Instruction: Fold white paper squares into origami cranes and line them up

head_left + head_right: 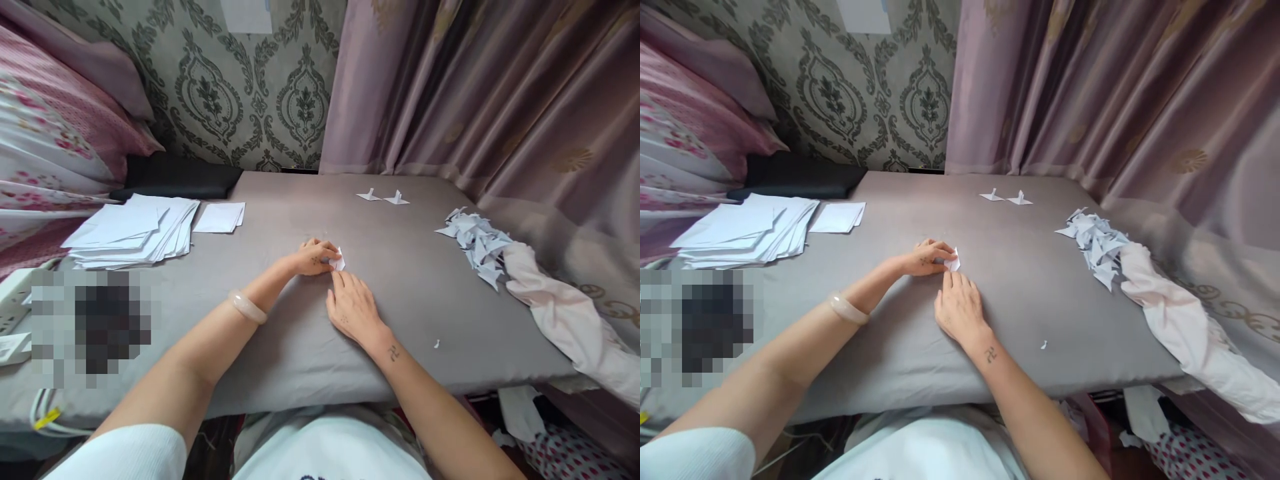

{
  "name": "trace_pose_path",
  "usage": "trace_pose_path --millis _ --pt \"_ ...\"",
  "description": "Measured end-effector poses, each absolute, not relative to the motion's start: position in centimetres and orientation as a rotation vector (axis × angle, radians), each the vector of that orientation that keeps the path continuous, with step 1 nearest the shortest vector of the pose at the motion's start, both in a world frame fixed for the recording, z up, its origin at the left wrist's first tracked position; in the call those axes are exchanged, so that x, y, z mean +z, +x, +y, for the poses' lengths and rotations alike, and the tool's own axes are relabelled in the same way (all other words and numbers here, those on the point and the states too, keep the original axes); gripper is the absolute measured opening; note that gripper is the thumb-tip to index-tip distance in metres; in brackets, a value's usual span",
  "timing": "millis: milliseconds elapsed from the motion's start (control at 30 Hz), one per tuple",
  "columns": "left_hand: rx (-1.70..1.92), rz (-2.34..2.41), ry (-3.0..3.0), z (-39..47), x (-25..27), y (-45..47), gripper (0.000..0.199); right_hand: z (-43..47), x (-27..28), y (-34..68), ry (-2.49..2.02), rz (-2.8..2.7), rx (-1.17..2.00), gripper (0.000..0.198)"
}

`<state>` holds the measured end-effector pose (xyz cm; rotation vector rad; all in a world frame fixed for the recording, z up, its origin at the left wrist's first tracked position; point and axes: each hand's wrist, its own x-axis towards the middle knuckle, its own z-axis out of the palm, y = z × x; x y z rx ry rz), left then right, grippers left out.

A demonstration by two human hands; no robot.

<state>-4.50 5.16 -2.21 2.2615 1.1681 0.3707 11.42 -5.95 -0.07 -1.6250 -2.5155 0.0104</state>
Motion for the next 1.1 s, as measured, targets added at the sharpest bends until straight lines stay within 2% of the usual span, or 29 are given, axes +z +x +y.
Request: trace_pose_path --millis 200,333,500,633,700,800,900,967,1100 --pt "0.353 1.197 2.254 4.6 -1.8 -4.3 0.04 -6.4 -0.1 10.9 -1.633 -2.518 0.012 0.038" --pt "0.516 1.287 2.181 4.7 -2.4 -3.5 0.025 -6.7 0.0 10.8 -1.635 -2.508 0.009 0.037" --pt "0.717 1.382 2.116 5.0 -4.0 -2.5 0.017 -7.2 0.0 11.1 -1.617 -2.498 0.053 0.032" --pt "0.869 1.478 2.003 4.8 -5.0 -2.6 0.029 -7.3 0.1 11.9 -1.564 -2.499 0.109 0.03" --pt "0.912 1.48 1.955 4.7 -5.1 -2.8 0.03 -7.0 0.0 12.7 -1.503 -2.481 0.201 0.028" --pt "0.944 1.44 1.888 4.6 -5.2 -3.0 0.018 -5.7 -0.3 14.5 -1.362 -2.364 0.511 0.023" --pt "0.994 1.393 1.805 4.5 -5.0 -3.1 0.014 -3.4 -0.8 16.2 -1.341 -1.988 0.889 0.02" --pt "1.043 1.339 1.754 4.3 -4.5 -3.0 0.017 -1.6 -1.0 16.8 -1.418 -1.65 0.979 0.019" --pt "1.285 1.089 1.492 3.4 -3.0 -2.7 0.026 1.6 -0.6 16.2 -1.344 -1.46 1.039 0.04"
